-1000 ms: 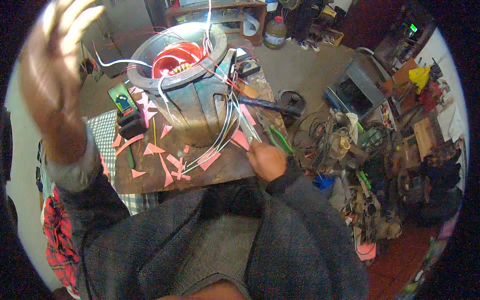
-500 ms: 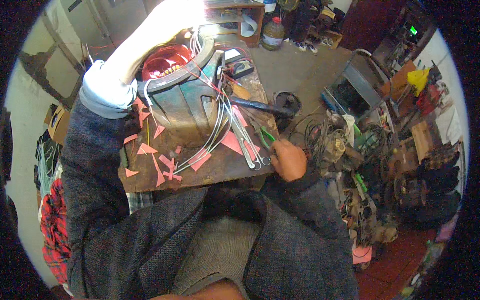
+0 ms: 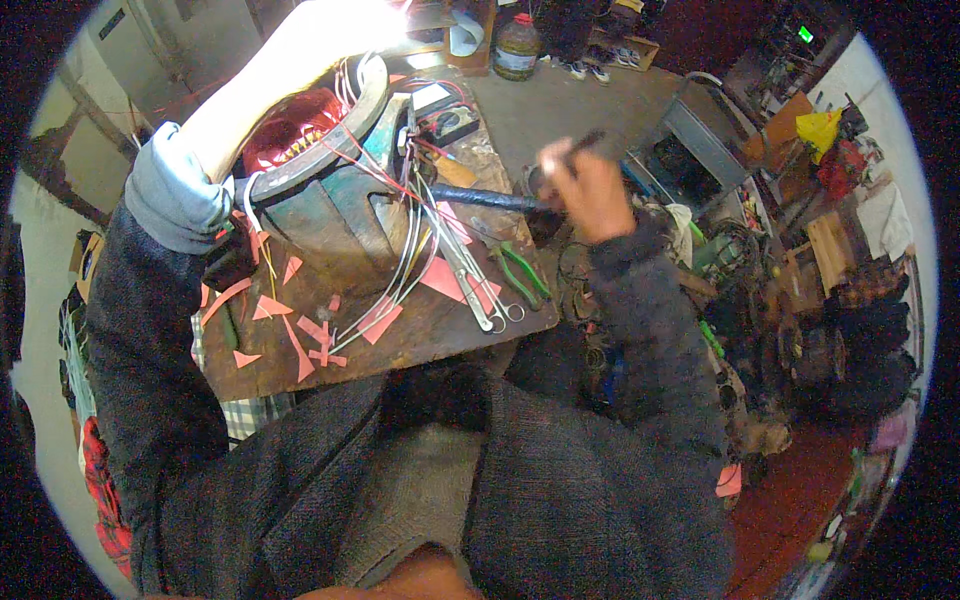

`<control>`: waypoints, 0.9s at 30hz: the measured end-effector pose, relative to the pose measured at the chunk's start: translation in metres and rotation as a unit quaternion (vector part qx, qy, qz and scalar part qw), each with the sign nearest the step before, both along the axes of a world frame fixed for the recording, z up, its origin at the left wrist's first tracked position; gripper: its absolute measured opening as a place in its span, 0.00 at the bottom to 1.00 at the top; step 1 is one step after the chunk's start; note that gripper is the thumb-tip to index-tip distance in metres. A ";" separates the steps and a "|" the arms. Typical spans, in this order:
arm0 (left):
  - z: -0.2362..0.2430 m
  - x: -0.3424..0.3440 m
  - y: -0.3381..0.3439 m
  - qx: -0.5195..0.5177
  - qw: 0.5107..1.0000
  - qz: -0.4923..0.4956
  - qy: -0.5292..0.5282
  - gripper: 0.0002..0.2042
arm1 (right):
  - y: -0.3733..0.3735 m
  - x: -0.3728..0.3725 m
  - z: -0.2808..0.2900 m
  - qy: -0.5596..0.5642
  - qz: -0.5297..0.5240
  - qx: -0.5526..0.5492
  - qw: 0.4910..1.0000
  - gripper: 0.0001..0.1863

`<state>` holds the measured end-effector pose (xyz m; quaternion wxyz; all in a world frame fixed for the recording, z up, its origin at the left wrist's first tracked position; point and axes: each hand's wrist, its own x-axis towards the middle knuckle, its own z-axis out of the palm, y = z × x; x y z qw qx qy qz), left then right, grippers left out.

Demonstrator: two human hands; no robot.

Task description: The person winds red wire around a cylindrical metal core using both hands, repeatedly wrapping and adjusting the wire. They use pliers to cut and manipulate the wire, and a multimeter is visible on the table. The task continues with consistent hand movements focused on the coil.

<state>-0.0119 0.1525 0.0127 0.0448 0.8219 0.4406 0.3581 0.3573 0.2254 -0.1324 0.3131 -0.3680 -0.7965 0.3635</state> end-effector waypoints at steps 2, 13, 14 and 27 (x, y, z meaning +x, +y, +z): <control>-0.001 0.002 0.001 -0.002 1.000 -0.017 -0.022 0.07 | 0.014 -0.027 0.041 0.111 0.049 0.024 0.992 0.17; -0.001 0.009 -0.008 -0.091 0.990 0.025 -0.104 0.07 | 0.008 -0.144 0.089 0.367 0.090 -0.002 0.926 0.07; -0.001 0.009 -0.008 -0.073 0.994 0.017 -0.081 0.07 | 0.010 -0.146 0.088 0.378 0.119 -0.030 0.918 0.10; -0.002 0.007 -0.003 0.034 0.999 -0.008 0.006 0.08 | -0.006 -0.165 0.097 0.318 0.102 0.123 0.935 0.05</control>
